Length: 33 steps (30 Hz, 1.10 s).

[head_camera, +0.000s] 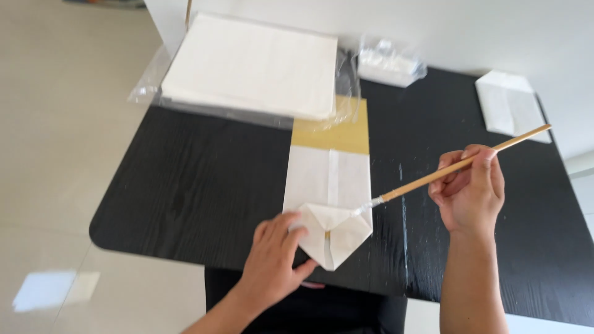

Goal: Folding and gluing the bottom of a paper bag to create a sealed base.

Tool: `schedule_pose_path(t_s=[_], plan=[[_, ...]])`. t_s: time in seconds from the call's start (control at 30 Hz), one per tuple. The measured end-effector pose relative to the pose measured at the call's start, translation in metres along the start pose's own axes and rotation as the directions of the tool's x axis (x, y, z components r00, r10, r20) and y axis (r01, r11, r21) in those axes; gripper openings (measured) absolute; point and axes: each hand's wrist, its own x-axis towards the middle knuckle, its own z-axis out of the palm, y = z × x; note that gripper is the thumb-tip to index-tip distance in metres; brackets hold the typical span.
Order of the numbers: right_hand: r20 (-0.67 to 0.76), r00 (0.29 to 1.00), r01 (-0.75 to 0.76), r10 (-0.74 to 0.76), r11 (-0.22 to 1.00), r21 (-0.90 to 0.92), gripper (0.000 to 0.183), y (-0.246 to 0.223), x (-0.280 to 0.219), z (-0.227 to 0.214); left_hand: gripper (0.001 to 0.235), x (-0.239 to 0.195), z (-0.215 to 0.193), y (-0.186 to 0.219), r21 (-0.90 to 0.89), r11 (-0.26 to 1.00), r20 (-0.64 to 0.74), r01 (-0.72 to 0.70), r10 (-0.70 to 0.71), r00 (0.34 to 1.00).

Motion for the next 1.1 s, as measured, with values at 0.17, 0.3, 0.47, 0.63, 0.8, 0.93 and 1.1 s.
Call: schedule_pose_path(t_s=[0.17, 0.3, 0.47, 0.63, 0.8, 0.93, 1.1], plan=[[0.156, 0.987, -0.041, 0.035, 0.999, 0.03, 0.034, 0.014, -0.015, 0.004, 0.086, 0.006, -0.01, -0.011, 0.173, 0.981, 0.147, 0.093, -0.119, 0.982], [0.255, 0.967, -0.019, 0.023, 1.0, -0.022, 0.027, 0.033, -0.011, 0.021, 0.085, 0.009, -0.013, -0.007, 0.214, 0.975, 0.173, 0.059, -0.097, 0.98], [0.431, 0.898, 0.005, 0.084, 0.98, -0.201, 0.023, 0.035, -0.013, 0.062, 0.083, 0.008, -0.009, -0.008, 0.213, 0.975, 0.187, 0.054, -0.096, 0.978], [0.484, 0.875, 0.068, 0.013, 0.986, -0.15, 0.022, 0.041, -0.012, 0.067, 0.079, 0.009, -0.009, -0.007, 0.212, 0.975, 0.195, 0.068, -0.11, 0.975], [0.449, 0.893, 0.025, 0.034, 0.992, -0.126, 0.02, 0.052, -0.014, 0.057, 0.08, 0.008, -0.008, -0.008, 0.199, 0.978, 0.234, 0.069, -0.116, 0.965], [0.453, 0.889, 0.014, 0.059, 0.988, -0.157, 0.021, 0.053, -0.017, 0.057, 0.078, 0.009, -0.006, -0.007, 0.214, 0.974, 0.19, 0.07, -0.112, 0.975], [0.463, 0.885, 0.041, 0.04, 0.986, -0.163, 0.023, 0.054, -0.021, 0.062, 0.076, 0.01, -0.008, -0.008, 0.212, 0.974, 0.187, 0.081, -0.121, 0.975]])
